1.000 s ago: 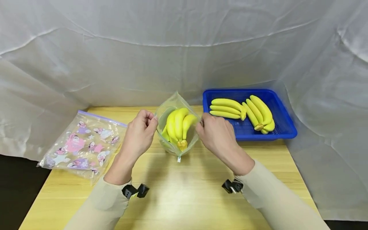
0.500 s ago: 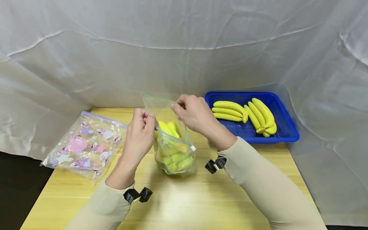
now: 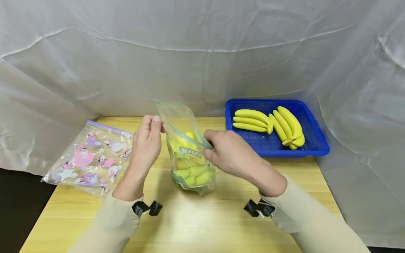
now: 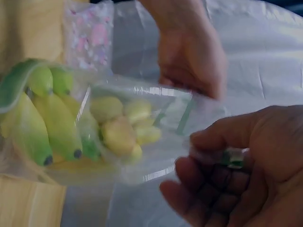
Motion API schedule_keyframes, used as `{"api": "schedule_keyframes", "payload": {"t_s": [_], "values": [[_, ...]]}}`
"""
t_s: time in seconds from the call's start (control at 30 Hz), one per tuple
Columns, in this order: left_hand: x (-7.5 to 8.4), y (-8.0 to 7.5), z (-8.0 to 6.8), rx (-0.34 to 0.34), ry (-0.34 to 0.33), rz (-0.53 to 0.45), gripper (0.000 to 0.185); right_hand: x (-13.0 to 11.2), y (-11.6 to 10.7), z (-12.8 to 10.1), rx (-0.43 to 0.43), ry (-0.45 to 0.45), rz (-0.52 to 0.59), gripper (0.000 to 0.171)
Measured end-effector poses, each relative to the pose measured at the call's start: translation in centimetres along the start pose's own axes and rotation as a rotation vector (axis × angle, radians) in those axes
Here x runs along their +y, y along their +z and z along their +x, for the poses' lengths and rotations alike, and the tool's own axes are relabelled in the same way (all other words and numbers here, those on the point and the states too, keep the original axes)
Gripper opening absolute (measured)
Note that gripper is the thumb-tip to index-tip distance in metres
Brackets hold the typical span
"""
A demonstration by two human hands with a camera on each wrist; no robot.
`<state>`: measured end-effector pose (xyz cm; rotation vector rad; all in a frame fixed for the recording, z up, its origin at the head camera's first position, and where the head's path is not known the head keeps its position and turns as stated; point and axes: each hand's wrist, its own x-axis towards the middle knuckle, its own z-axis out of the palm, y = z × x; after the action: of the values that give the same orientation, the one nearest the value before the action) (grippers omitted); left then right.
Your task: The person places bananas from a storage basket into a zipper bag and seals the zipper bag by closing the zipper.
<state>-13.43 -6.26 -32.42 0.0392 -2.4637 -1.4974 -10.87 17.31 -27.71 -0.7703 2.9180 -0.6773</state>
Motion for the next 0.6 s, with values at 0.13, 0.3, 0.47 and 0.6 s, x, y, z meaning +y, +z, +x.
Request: {"api": "schedule_keyframes", "payload": {"t_s": [0.13,0.3,0.47,0.6], "values": [[-2.1,-0.3,2.9,-0.024,-0.058,-0.011,0.032,0.8,-0.9,0.6,0.013,-0.026,0.035,0.024],[-4.4,0.3,6.4,-0.309,-0.145,-0.186,0.049,1.6,-2.1,1.0,0.019,-0.053,0.033,0.019],[-5.6,0.6,7.2,-0.353,-0.132,-0.402,0.016,2.7,-3.1,1.0,0.066,-0.014,0.065,0.012],[-5.6,-0.5,6.1,-0.276,-0.04,-0.434,0.009,4.4,-3.9,0.7,0.15,0.058,0.102,0.01]]}}
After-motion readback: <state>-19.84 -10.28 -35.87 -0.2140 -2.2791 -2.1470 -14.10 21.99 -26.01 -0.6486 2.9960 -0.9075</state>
